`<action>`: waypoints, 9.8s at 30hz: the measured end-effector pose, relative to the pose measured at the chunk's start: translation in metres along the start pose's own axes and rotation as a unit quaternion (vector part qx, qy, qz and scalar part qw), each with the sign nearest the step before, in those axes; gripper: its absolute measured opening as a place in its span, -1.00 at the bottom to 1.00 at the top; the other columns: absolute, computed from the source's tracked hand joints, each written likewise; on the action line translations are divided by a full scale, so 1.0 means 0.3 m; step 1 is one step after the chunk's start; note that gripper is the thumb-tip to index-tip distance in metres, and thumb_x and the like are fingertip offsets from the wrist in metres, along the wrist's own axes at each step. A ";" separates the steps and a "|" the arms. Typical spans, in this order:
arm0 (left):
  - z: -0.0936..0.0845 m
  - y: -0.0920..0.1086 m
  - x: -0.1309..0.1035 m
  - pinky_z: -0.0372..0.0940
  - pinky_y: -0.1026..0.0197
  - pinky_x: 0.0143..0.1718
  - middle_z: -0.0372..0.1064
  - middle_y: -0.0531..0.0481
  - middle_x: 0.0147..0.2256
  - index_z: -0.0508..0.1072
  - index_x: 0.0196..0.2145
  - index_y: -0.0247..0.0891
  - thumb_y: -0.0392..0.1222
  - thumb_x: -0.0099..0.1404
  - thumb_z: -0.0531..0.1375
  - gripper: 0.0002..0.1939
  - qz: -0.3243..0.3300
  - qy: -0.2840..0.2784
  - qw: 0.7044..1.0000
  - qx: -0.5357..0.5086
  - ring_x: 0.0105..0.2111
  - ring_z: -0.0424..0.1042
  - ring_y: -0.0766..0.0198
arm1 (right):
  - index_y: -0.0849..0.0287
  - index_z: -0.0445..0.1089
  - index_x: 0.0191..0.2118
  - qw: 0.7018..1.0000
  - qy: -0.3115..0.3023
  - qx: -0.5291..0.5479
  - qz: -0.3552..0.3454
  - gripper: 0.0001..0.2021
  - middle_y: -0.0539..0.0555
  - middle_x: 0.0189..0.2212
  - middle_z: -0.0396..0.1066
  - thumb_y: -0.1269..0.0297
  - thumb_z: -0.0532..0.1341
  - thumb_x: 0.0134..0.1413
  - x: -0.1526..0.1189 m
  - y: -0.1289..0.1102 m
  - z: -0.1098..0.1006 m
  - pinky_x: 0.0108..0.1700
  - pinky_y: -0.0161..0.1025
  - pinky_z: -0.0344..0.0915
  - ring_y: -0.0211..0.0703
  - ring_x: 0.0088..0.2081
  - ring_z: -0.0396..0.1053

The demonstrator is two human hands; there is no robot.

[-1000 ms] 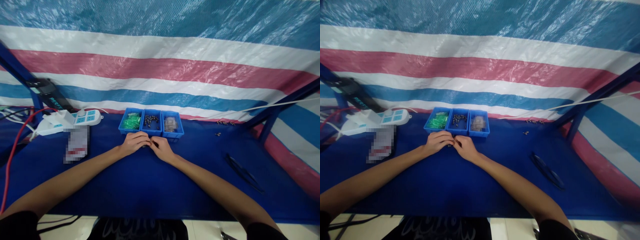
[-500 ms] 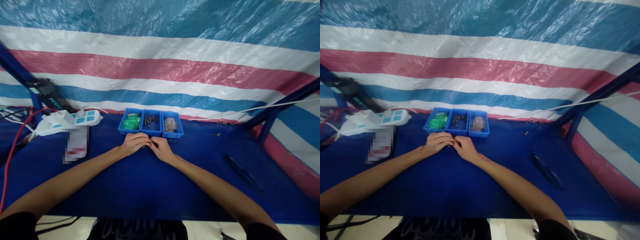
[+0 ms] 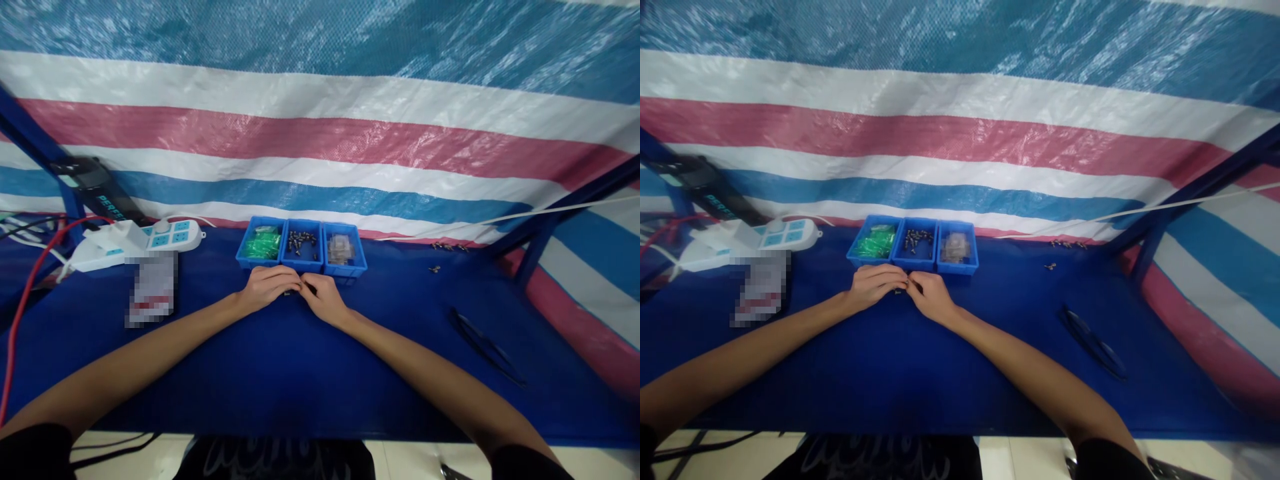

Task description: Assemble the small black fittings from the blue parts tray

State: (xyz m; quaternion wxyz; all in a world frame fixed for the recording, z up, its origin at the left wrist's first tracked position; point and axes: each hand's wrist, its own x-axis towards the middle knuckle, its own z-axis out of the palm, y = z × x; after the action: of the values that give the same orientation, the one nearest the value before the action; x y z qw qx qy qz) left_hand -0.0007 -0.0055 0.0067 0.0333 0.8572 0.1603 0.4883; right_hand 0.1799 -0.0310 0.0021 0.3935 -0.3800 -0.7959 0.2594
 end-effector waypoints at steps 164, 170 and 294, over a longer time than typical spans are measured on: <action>0.012 0.000 -0.015 0.44 0.35 -0.32 0.49 -0.03 -0.28 0.50 -0.22 -0.28 -0.35 0.14 0.30 -0.80 0.063 0.011 0.997 0.044 -0.37 0.49 0.36 | 0.22 0.28 -0.54 0.999 0.008 0.027 0.023 -0.75 -0.04 -0.59 0.27 0.39 0.03 0.15 0.000 -0.005 -0.004 -0.42 -0.38 0.09 -0.32 -0.54 0.19; 0.008 0.007 -0.009 0.45 0.34 -0.32 0.49 -0.02 -0.28 0.50 -0.21 -0.26 -0.33 0.19 0.26 -0.82 0.064 0.011 0.997 0.050 -0.36 0.50 0.36 | 0.22 0.29 -0.53 0.999 0.011 0.023 0.023 -0.76 -0.03 -0.59 0.29 0.38 0.04 0.14 0.001 -0.005 -0.003 -0.42 -0.37 0.10 -0.31 -0.53 0.21; 0.005 0.008 0.002 0.38 0.34 -0.34 0.48 -0.05 -0.37 0.46 -0.29 -0.32 -0.28 0.27 0.17 -0.91 -0.073 0.006 0.996 0.047 -0.37 0.48 0.34 | 0.21 0.36 -0.45 1.000 -0.009 0.015 0.025 -0.70 -0.01 -0.54 0.35 0.23 0.03 0.24 -0.004 -0.009 -0.008 -0.37 -0.36 0.15 -0.28 -0.49 0.28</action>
State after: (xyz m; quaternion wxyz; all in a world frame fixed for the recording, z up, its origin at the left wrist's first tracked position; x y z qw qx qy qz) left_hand 0.0013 -0.0075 0.0070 0.0280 0.8407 0.2454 0.4818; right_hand 0.1812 -0.0332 0.0048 0.3857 -0.3919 -0.7855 0.2840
